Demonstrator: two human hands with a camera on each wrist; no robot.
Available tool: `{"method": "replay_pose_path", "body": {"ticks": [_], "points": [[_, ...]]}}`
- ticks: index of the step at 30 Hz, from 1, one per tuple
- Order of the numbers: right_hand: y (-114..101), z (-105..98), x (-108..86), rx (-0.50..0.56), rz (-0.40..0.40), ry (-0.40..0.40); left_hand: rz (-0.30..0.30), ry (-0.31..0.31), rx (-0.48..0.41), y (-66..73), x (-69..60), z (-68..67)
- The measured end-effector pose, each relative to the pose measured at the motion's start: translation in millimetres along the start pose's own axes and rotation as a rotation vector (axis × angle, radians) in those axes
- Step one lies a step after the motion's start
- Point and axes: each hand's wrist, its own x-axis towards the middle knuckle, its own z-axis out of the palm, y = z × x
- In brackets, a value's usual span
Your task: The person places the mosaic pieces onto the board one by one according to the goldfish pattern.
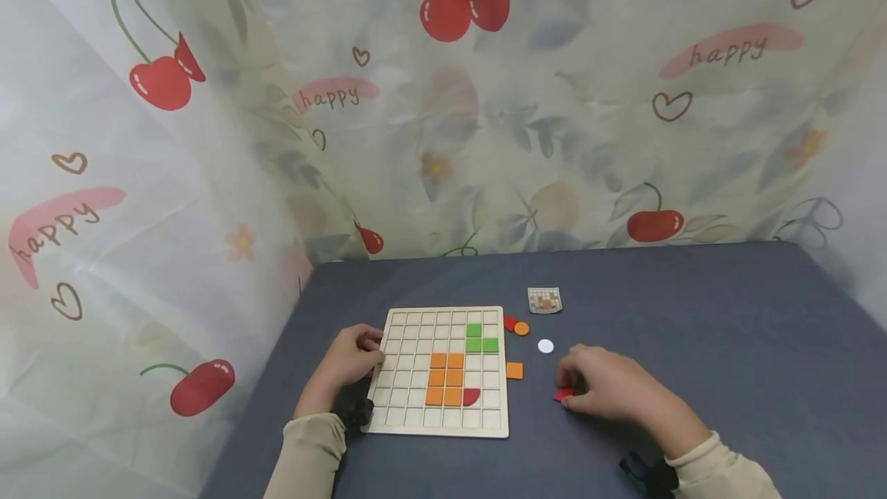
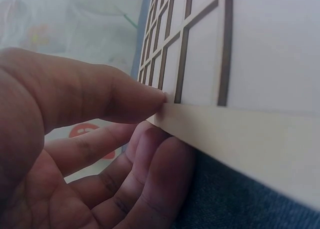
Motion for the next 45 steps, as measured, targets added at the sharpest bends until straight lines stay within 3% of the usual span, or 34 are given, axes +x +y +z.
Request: {"method": "replay_pose_path", "body": {"ticks": [7,15,24,35,40,45], "points": [[2.7,0.8,-2.3,0.072,-0.052,-0.017,0.003,-0.012,-0.013,-0.5,-3.3,1.4],[-2.5,5.1,-4.7,-0.093,0.077,0.072,0.014,-0.022,-0.026,-0.3,-3.5,0.5],[-4.1,9.3,-5.4,-0.065,0.042,0.063,0.01,-0.019,-0.031,-2.3,-4.0,1.8],[-9.8,10.3,-5.1,-0.119,0.141,0.06,0.012,-0.016,-0.028,-2.1,-4.1,3.1],[-17.3,8.8,0.0,-0.104,0.078,0.079,0.006,-0.02,-0.023,-1.2,-2.4,2.1],[-41.3,8.2,19.5,-0.081,-0.019,0.103,0.01,-0.019,-0.005,1.5,-2.4,-1.0]]}}
